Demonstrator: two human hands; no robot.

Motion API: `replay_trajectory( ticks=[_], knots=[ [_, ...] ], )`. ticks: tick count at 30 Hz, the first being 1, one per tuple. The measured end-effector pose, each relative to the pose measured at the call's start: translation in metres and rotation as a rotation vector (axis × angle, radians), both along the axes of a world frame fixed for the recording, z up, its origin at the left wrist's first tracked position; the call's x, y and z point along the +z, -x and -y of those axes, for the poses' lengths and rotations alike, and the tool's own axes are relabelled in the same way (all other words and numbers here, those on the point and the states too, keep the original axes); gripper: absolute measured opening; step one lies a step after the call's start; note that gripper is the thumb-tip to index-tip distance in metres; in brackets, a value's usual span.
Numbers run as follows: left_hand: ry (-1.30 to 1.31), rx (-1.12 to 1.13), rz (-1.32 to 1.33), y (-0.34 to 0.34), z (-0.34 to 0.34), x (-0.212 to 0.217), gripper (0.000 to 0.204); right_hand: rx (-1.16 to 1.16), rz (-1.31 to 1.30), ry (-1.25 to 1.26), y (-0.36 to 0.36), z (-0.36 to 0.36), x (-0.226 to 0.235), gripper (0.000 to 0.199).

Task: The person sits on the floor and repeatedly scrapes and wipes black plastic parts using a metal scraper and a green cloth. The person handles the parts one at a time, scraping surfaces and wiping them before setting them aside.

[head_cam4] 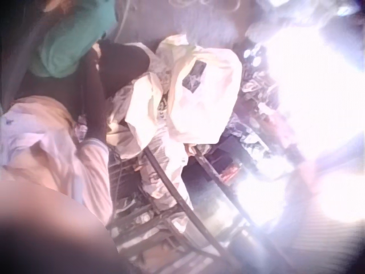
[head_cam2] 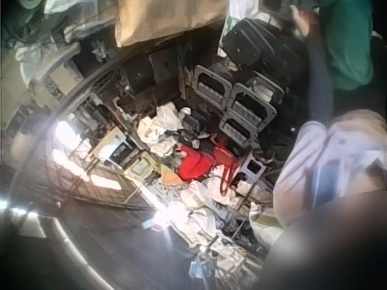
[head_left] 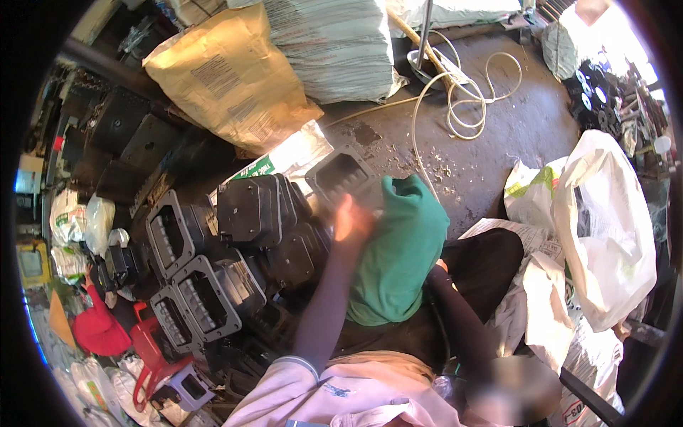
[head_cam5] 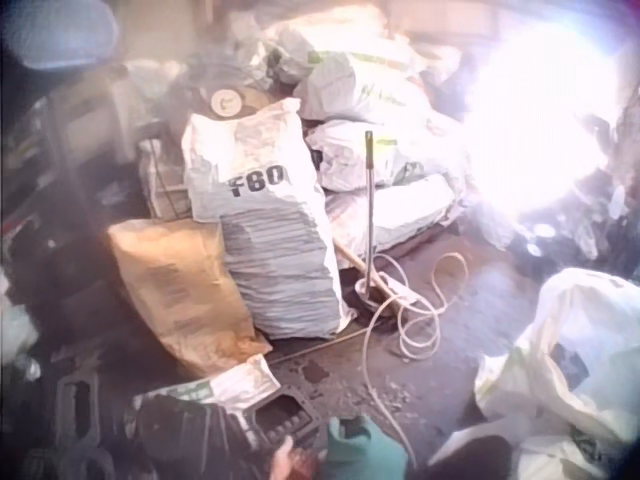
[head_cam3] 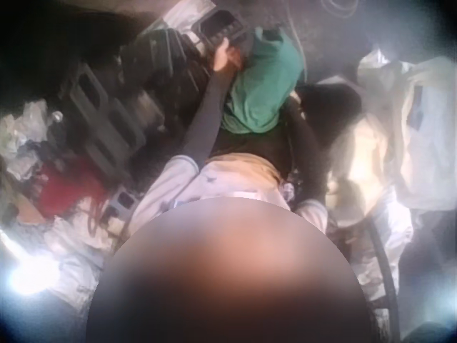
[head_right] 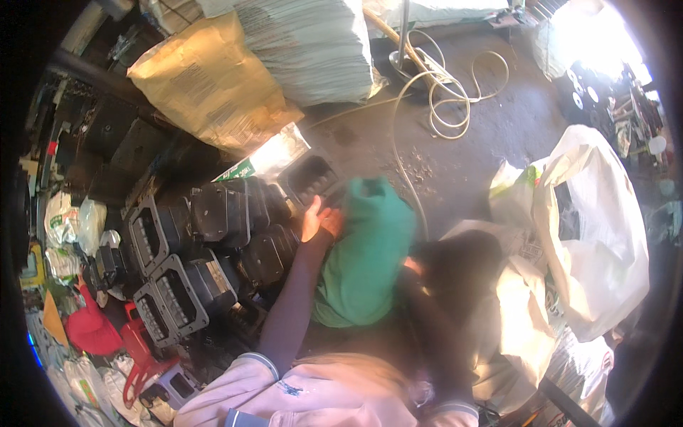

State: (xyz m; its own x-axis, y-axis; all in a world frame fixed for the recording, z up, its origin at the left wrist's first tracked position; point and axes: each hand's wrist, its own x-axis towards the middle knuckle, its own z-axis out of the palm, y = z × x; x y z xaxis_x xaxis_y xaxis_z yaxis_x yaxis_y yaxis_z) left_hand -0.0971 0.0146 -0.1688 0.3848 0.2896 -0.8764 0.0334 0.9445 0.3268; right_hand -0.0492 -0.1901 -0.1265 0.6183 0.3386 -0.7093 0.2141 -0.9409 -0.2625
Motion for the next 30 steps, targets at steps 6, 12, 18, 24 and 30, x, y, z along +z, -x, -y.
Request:
replay_trajectory(
  ticks=[6, 12, 18, 24, 30],
  knots=[
    [-0.126, 0.123, 0.1, -0.013, -0.013, -0.028, 0.061, -0.216, 0.042, -0.108, 0.009, 0.011, 0.002, 0.021],
    [-0.396, 0.101, 0.082, -0.008, -0.032, 0.023, 0.054, -0.478, 0.175, -0.297, -0.012, 0.063, 0.053, 0.019],
    [-0.64, -0.181, 0.176, -0.084, -0.037, 0.114, 0.048, -0.504, 0.335, -0.638, -0.025, 0.093, 0.167, 0.026],
    [-1.025, -0.491, 0.099, -0.163, -0.001, 0.138, 0.062, -0.133, 0.372, -0.587, -0.029, 0.039, 0.23, 0.038],
    [-1.03, -0.388, -0.003, -0.185, 0.015, 0.101, 0.06, -0.078, 0.379, -0.294, -0.062, -0.002, 0.219, 0.045]
  ],
)
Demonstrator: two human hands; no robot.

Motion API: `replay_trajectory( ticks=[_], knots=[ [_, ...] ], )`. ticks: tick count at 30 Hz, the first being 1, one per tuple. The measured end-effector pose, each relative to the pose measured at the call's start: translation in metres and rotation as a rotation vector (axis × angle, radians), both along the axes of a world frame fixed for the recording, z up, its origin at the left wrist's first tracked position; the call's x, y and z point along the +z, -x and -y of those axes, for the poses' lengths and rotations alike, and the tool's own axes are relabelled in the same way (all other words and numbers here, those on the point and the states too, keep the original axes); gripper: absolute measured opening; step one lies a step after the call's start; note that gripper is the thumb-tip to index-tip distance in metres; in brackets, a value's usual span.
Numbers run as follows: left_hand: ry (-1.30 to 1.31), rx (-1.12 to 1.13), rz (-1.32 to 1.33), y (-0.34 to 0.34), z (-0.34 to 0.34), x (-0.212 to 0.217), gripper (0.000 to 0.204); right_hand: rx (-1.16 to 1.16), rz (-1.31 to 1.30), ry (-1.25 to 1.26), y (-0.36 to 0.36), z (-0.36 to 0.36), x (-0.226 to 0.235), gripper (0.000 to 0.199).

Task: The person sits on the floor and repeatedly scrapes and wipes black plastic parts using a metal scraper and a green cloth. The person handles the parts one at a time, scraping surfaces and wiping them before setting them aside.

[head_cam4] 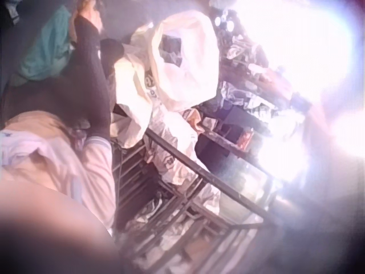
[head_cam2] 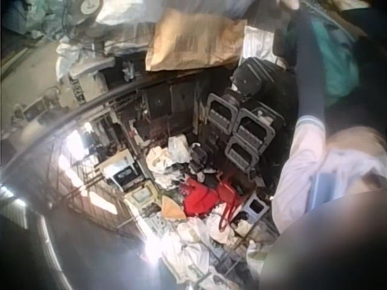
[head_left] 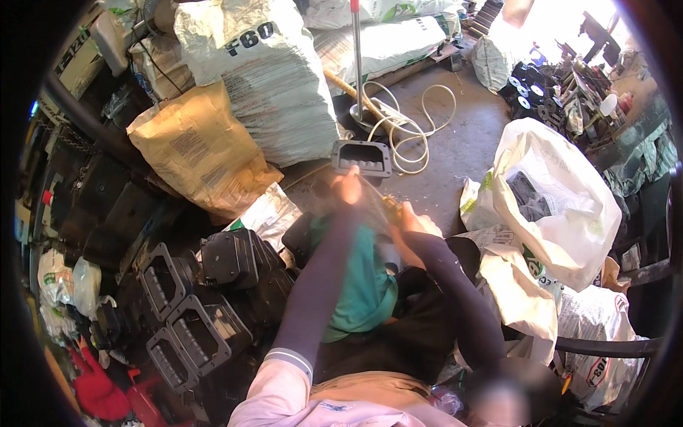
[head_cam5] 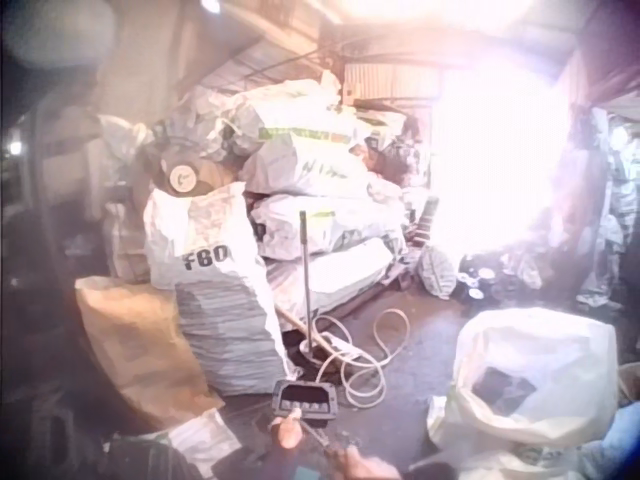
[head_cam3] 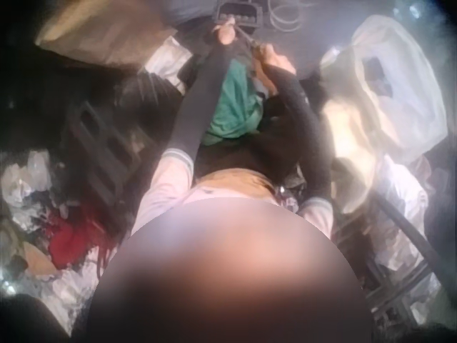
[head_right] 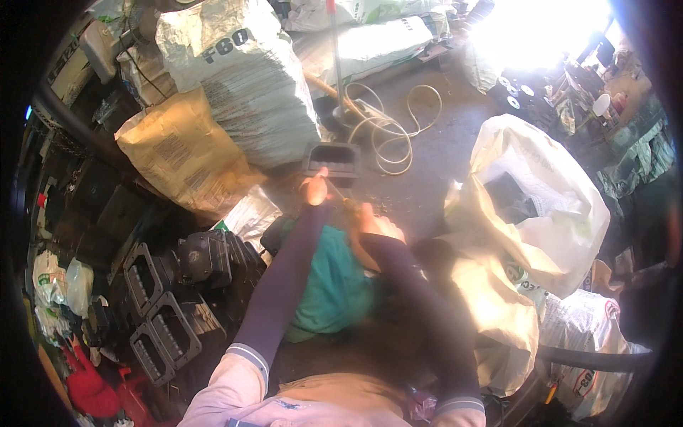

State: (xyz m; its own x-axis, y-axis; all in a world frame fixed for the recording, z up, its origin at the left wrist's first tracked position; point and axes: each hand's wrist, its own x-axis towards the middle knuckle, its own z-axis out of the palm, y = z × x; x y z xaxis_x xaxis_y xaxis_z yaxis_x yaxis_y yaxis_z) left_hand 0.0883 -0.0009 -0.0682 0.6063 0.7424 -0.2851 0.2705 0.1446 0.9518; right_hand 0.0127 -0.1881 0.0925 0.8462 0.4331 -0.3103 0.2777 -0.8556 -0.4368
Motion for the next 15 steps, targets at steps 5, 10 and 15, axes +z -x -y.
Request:
replay_trajectory(
  ticks=[5, 10, 15],
  knots=[
    [-0.096, -0.041, -0.081, 0.002, -0.007, -0.008, 0.06, -0.023, -0.055, -0.009, -0.008, -0.016, -0.006, 0.035],
    [-0.075, -0.052, 0.008, 0.012, 0.009, 0.008, 0.055, -0.07, -0.034, -0.022, -0.028, -0.03, -0.015, 0.035],
    [0.081, -0.075, 0.101, 0.016, 0.018, 0.019, 0.042, -0.108, 0.033, -0.06, -0.047, -0.033, -0.019, 0.045]
  ],
)
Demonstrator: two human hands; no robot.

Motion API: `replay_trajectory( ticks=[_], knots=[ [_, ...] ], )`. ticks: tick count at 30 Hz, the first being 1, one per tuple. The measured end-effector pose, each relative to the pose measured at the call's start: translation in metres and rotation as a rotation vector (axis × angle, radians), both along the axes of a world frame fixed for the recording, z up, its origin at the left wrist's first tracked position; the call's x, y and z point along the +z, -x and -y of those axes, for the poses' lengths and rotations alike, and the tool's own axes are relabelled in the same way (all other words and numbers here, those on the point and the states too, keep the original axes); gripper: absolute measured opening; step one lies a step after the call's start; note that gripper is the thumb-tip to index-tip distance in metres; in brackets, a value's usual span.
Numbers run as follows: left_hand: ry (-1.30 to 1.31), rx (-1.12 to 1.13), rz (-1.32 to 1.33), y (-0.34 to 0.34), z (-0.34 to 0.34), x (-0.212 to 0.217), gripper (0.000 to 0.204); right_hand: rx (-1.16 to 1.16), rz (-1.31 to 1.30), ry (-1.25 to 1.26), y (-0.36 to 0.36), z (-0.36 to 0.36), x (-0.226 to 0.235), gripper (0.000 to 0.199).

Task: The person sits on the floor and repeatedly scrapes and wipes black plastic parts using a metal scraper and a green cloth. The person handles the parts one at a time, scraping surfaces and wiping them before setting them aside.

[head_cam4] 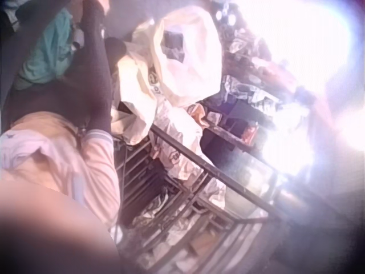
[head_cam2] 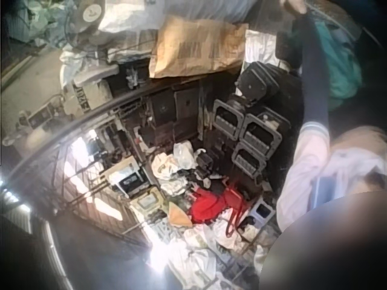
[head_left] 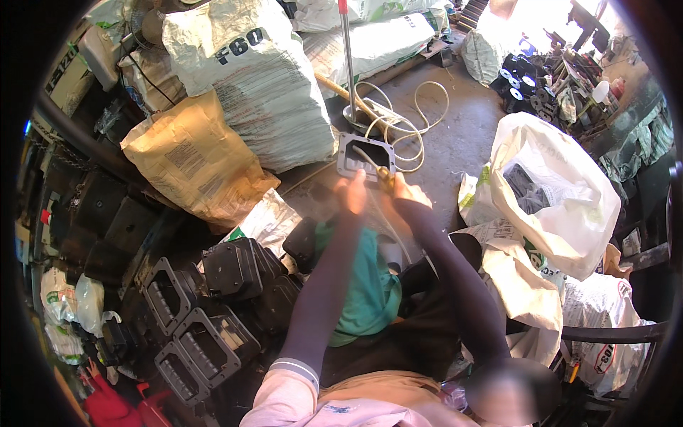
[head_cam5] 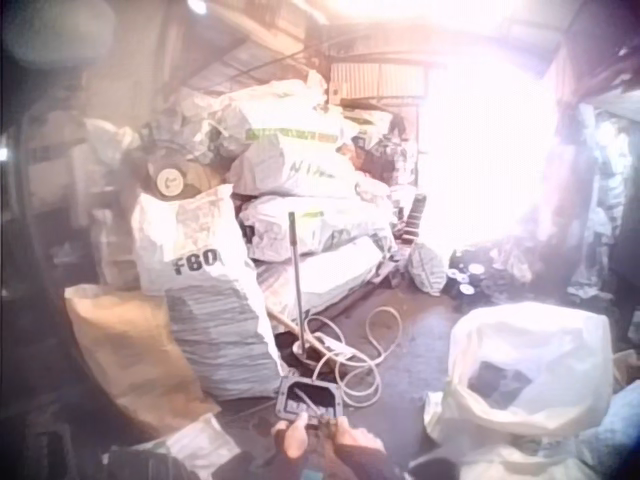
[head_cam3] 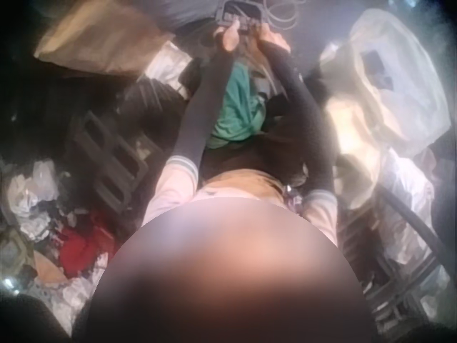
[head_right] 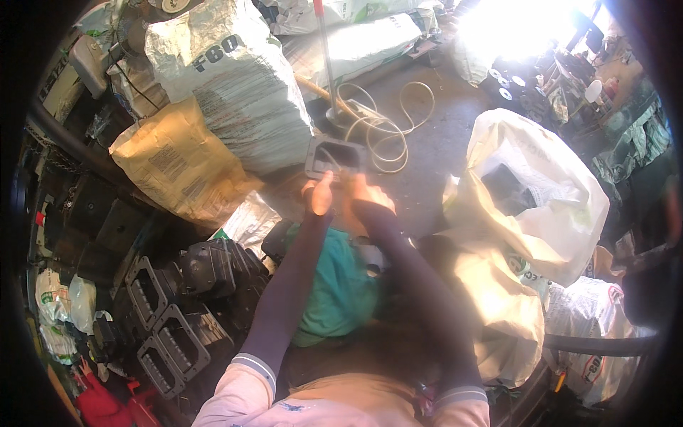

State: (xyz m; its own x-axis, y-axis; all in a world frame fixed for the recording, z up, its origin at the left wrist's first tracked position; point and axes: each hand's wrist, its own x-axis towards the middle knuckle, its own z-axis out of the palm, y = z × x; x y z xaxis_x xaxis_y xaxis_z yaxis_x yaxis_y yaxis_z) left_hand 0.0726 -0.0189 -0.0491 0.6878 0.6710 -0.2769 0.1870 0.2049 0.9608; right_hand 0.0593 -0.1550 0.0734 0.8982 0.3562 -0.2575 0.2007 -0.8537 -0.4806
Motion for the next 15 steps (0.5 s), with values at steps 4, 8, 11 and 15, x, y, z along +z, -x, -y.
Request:
replay_trajectory(
  ticks=[4, 8, 11, 15],
  knots=[
    [-0.064, -0.044, 0.029, 0.002, 0.006, 0.003, 0.038, -0.077, 0.019, -0.065, -0.009, -0.005, 0.002, 0.044],
    [0.058, -0.004, 0.06, 0.004, 0.007, 0.008, 0.041, -0.115, 0.005, -0.029, -0.014, -0.004, 0.001, 0.049],
    [-0.016, -0.011, -0.001, 0.005, 0.006, 0.011, 0.042, -0.158, 0.082, -0.013, -0.016, 0.006, -0.002, 0.048],
    [-0.054, 0.011, 0.011, 0.004, 0.005, 0.01, 0.042, -0.123, 0.084, 0.01, -0.02, 0.019, -0.006, 0.041]
  ],
)
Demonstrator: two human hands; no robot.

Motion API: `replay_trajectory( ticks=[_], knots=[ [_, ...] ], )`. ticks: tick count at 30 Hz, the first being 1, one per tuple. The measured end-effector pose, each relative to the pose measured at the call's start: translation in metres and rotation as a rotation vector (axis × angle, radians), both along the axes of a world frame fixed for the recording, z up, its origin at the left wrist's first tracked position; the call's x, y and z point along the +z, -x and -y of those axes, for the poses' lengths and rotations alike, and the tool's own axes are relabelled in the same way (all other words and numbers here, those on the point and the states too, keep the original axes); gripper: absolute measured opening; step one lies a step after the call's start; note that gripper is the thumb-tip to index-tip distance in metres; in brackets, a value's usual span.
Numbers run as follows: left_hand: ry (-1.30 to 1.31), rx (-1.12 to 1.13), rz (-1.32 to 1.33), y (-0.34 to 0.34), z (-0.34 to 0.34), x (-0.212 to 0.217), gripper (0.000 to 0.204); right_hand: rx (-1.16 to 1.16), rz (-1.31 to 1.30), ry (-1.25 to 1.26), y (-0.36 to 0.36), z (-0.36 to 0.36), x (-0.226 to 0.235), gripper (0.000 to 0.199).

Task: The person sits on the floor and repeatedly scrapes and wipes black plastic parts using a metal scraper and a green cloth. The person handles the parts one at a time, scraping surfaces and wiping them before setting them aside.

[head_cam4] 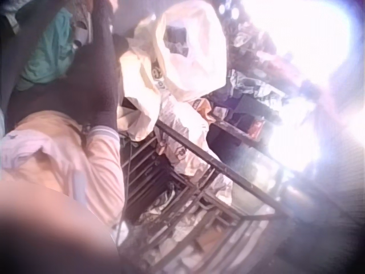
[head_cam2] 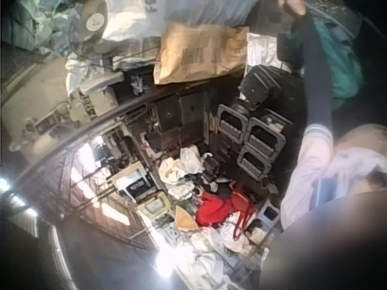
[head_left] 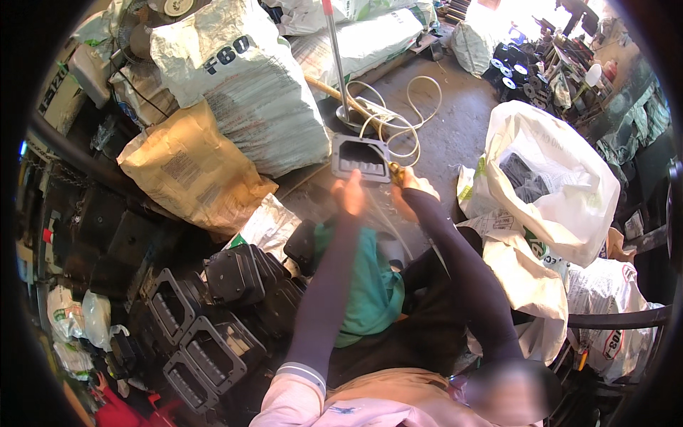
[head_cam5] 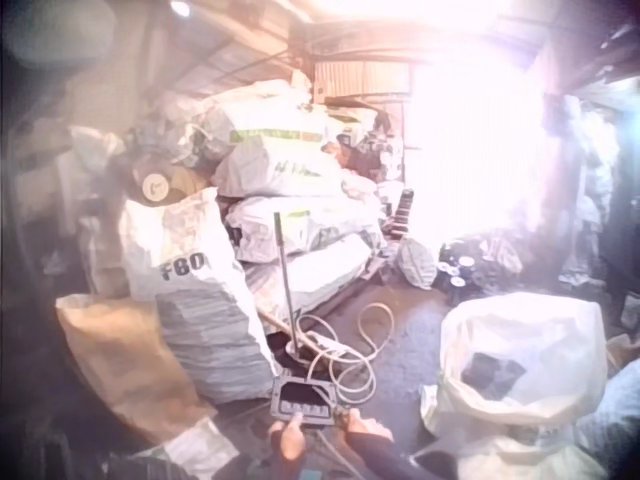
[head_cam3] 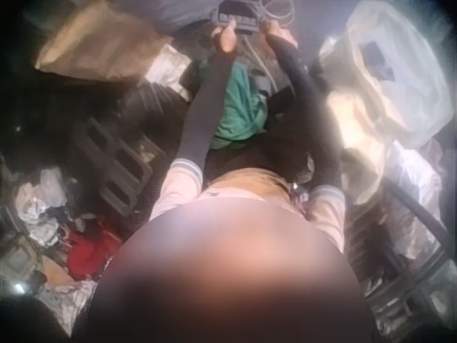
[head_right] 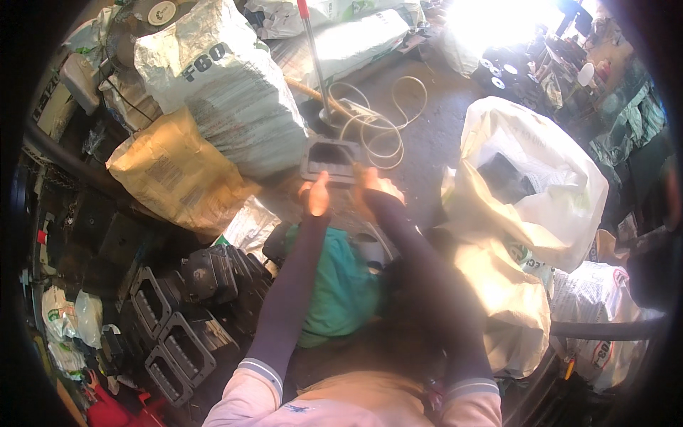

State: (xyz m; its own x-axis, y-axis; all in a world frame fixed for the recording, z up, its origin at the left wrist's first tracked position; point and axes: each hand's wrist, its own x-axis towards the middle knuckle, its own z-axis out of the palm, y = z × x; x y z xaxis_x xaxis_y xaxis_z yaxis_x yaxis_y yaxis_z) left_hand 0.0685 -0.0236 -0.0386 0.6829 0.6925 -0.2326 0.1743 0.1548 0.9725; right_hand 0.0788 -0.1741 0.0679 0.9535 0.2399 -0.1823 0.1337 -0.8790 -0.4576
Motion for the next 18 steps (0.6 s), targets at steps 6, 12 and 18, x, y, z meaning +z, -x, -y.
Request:
replay_trajectory(
  ticks=[6, 12, 18],
  knots=[
    [0.066, -0.007, -0.062, -0.01, -0.005, -0.014, 0.046, 0.049, -0.02, -0.066, 0.008, 0.0, 0.0, 0.045],
    [-0.009, 0.095, 0.003, -0.011, -0.011, -0.026, 0.054, 0.138, -0.118, -0.081, 0.032, 0.039, 0.009, 0.044],
    [-0.052, 0.054, -0.059, -0.009, -0.013, -0.022, 0.056, 0.109, -0.176, -0.082, 0.032, 0.051, 0.0, 0.045]
  ],
)
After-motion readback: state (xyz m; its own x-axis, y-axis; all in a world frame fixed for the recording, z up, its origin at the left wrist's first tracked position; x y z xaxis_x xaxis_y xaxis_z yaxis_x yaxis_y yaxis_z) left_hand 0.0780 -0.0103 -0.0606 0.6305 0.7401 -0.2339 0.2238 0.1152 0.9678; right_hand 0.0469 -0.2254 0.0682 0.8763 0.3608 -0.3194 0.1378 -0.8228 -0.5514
